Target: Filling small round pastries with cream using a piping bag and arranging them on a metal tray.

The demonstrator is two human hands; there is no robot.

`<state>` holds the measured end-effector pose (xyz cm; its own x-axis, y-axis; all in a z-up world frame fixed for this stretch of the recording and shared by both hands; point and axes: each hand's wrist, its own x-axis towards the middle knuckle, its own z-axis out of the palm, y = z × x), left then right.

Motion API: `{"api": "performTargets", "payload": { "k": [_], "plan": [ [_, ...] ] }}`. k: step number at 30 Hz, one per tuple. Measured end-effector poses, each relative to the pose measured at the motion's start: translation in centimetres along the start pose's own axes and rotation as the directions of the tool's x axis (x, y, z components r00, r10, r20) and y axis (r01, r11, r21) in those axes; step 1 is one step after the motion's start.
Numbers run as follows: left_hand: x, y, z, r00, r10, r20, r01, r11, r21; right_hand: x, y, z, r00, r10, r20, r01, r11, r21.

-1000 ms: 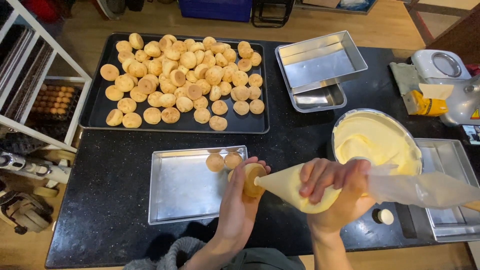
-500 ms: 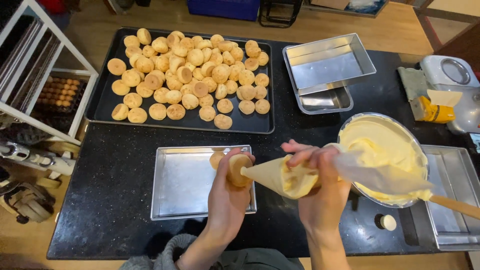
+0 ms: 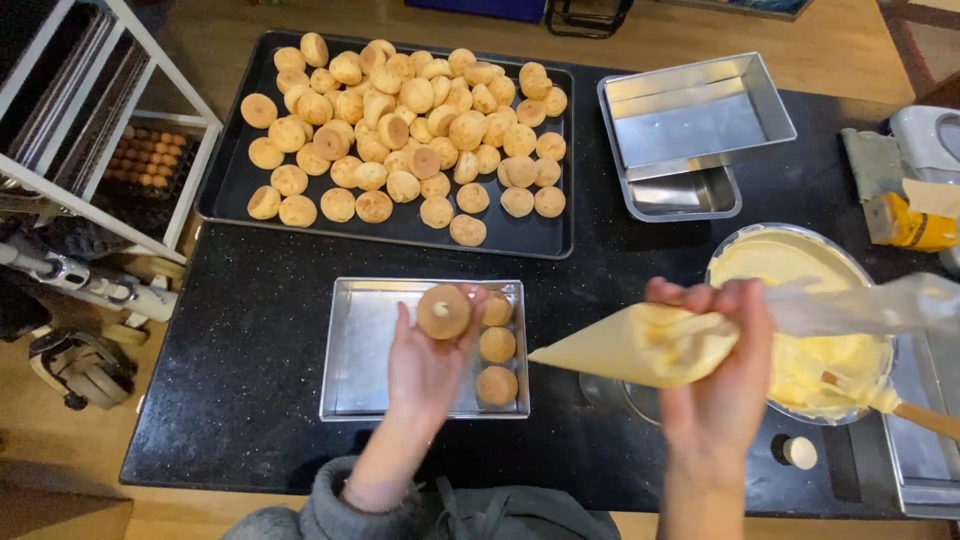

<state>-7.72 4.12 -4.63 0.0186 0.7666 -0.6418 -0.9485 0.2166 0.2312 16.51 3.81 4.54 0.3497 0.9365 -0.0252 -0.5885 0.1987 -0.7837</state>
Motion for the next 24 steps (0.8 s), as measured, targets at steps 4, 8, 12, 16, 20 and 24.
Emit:
{"api": "performTargets", "payload": {
  "k": [4,8,12,16,20,24],
  "plan": [
    [2.5,1.1,-4.6,0.968,0.246,0.056,-0.165,0.450,0.878,1.2,-2.0,-1.1,0.996,0.010,-0.086,0.001,0.992,0.129],
    [7.3,-1.8,-12.7,0.915,0.231,0.331,-0.334,-0.026,0.942,1.5,-2.4,-1.4,0.992,0.016,-0.124,0.004,0.987,0.161],
    [9.7,-4.4,-14.7,0.902,0.261,0.343,-0.290,-0.219,0.932,1.5,-1.9,-1.5,0.992,0.027,-0.120,-0.007,0.986,0.169],
    [10.1,-3.9,-13.7,0.875,0.339,0.345,-0.148,-0.492,0.858,2.2,-1.4,-2.4,0.985,0.045,-0.166,-0.009,0.978,0.210],
    [10.8,-2.2,-12.6,0.864,0.330,0.379,-0.156,-0.542,0.826,3.3,-1.3,-3.1,0.964,0.075,-0.256,-0.025,0.981,0.193],
    [16.3,2.2,-8.4,0.682,0.244,0.689,-0.469,-0.577,0.668,3.7,-1.1,-4.0,0.941,0.119,-0.315,-0.073,0.985,0.155]
  ]
}}
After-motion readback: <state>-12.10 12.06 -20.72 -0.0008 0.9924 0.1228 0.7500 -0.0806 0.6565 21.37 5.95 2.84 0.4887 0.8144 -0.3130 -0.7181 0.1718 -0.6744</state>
